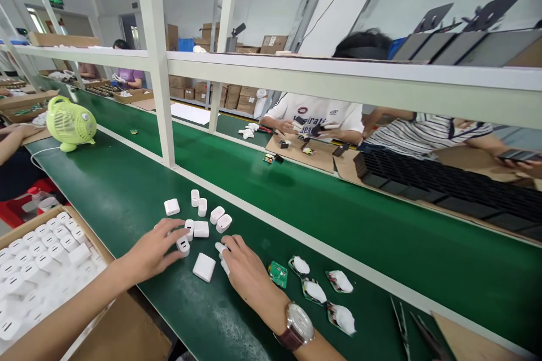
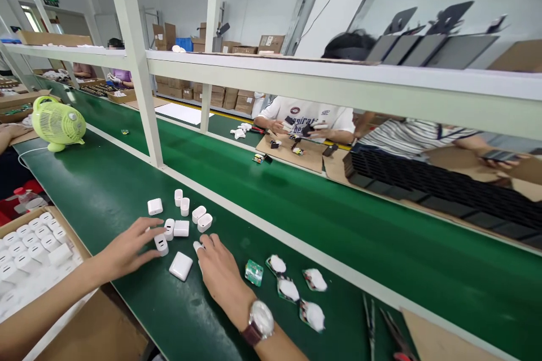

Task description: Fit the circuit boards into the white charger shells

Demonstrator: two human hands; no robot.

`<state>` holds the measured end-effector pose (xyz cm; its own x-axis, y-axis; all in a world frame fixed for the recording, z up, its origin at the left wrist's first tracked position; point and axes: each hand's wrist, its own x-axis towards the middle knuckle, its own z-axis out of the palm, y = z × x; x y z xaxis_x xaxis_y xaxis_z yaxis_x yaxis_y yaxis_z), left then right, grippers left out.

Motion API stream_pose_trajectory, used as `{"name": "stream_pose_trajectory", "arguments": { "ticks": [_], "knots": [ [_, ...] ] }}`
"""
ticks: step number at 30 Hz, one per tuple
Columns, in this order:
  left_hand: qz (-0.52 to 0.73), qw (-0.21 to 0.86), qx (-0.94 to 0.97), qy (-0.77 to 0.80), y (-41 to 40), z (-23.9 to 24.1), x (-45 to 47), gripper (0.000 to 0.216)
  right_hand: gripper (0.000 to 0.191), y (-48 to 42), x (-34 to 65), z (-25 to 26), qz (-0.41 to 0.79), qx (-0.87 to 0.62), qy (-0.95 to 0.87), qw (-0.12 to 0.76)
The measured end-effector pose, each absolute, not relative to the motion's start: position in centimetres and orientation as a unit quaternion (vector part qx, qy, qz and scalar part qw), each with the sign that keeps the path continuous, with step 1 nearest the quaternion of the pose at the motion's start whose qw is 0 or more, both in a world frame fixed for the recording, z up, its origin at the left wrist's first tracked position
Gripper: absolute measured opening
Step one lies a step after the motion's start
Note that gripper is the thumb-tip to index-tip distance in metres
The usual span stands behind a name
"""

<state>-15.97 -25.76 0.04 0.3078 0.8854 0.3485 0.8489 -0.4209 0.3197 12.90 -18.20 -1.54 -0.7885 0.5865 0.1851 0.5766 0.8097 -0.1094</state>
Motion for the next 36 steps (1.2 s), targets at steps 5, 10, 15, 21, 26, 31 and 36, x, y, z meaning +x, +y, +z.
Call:
{"name": "stream_pose_trajectory", "arguments": {
  "ticks": [5, 10, 15, 21, 26, 31, 36],
  "knots": [
    [0.022, 0.068, 0.824, 0.562, -24.6, 1.7, -13.8, 0.078, 0.018, -17.8, 14.0, -1.6, 0.168, -0.370, -0.896, 0.181],
    [-0.017, 0.121, 0.833, 0.539, -21.6, 2.9, -13.7, 0.062, 0.030, -17.4, 14.5, -2.2, 0.236, -0.315, -0.880, 0.267],
    [0.034, 0.200, 0.819, 0.537, -20.5, 2.8, -14.2, 0.035, 0.039, -17.4, 15.4, -2.8, 0.243, -0.386, -0.857, 0.238],
    [0.306, 0.265, 0.724, 0.559, -21.2, 4.7, -18.4, 0.022, 0.036, -17.8, 15.4, 0.8, 0.112, -0.336, -0.900, 0.255],
    [0.573, 0.392, 0.462, 0.551, -21.2, 2.3, -22.0, 0.045, 0.019, -16.0, 10.3, 3.0, 0.121, -0.260, -0.945, 0.159],
    [0.594, 0.413, 0.409, 0.556, -21.7, 0.3, -23.1, 0.045, 0.025, -13.8, 5.1, 2.3, 0.110, -0.226, -0.965, 0.073],
    [0.593, 0.389, 0.409, 0.574, -22.8, -0.5, -24.6, 0.075, 0.022, -13.5, 6.2, 1.9, 0.120, -0.239, -0.961, 0.070]
  ]
}}
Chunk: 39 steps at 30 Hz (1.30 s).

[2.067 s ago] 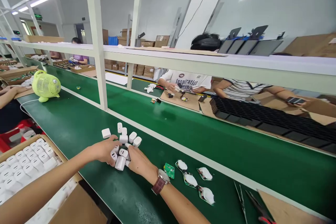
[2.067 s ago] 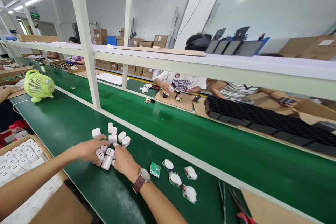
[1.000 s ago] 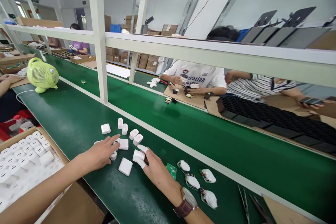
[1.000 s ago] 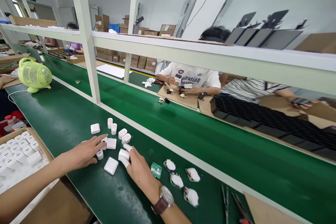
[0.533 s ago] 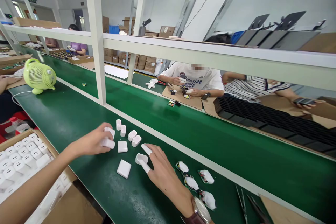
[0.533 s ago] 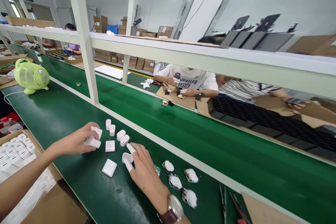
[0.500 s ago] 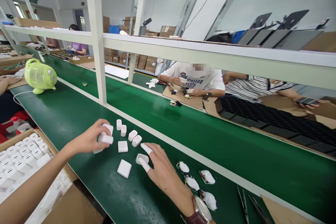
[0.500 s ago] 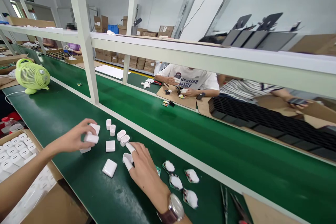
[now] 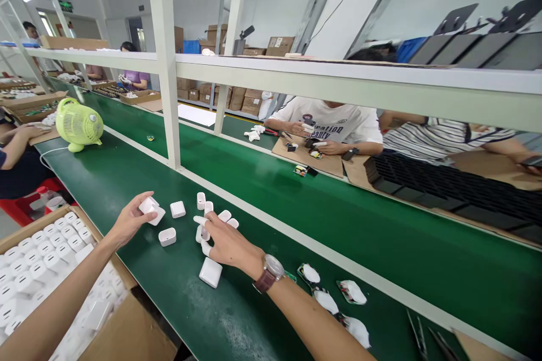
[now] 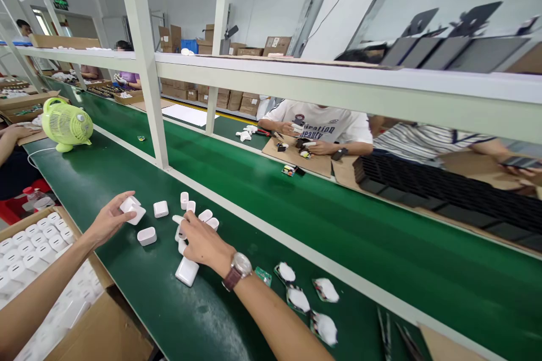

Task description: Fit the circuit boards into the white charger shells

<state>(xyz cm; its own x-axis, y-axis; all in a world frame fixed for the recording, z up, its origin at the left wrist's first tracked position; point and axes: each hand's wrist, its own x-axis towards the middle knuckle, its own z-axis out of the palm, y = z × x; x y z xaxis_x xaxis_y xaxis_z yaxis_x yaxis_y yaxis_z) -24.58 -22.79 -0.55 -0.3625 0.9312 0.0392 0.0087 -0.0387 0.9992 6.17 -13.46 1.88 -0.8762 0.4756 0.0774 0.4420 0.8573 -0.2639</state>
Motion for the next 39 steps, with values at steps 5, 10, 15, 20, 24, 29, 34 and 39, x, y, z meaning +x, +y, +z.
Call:
{"name": "stream_pose_trajectory", "arguments": {
  "ticks": [5, 10, 15, 20, 24, 29, 34, 39],
  "knots": [
    [0.518, 0.325, 0.503, 0.611, -24.1, -1.8, -25.9, 0.060, 0.012, -15.1, 9.4, 2.5, 0.104, -0.247, -0.961, 0.071],
    [0.479, 0.269, 0.562, 0.618, -24.9, -2.9, -25.8, 0.034, 0.011, -18.6, 10.6, 2.0, 0.026, -0.277, -0.954, 0.116],
    [0.433, 0.186, 0.602, 0.645, -24.4, -4.0, -25.6, 0.034, 0.015, -20.8, 10.6, -1.1, 0.028, -0.276, -0.955, 0.104],
    [0.413, 0.182, 0.600, 0.661, -23.9, -4.1, -24.7, 0.036, 0.035, -19.7, 9.3, -1.8, -0.011, -0.215, -0.968, 0.128],
    [0.418, 0.240, 0.599, 0.639, -24.2, -3.5, -24.2, 0.037, 0.019, -17.1, 6.6, 0.5, 0.013, -0.231, -0.958, 0.167],
    [0.459, 0.274, 0.570, 0.624, -24.9, -3.9, -25.0, 0.035, 0.026, -12.4, 0.2, 3.2, 0.044, -0.202, -0.971, 0.118],
    [0.459, 0.298, 0.589, 0.595, -26.6, -3.9, -25.1, 0.068, 0.025, -9.5, -5.2, 2.9, 0.060, -0.178, -0.980, 0.072],
    [0.347, 0.272, 0.641, 0.628, -26.5, -3.4, -23.2, 0.128, 0.022, -9.7, -4.7, 3.2, 0.080, -0.156, -0.982, 0.065]
  ]
}}
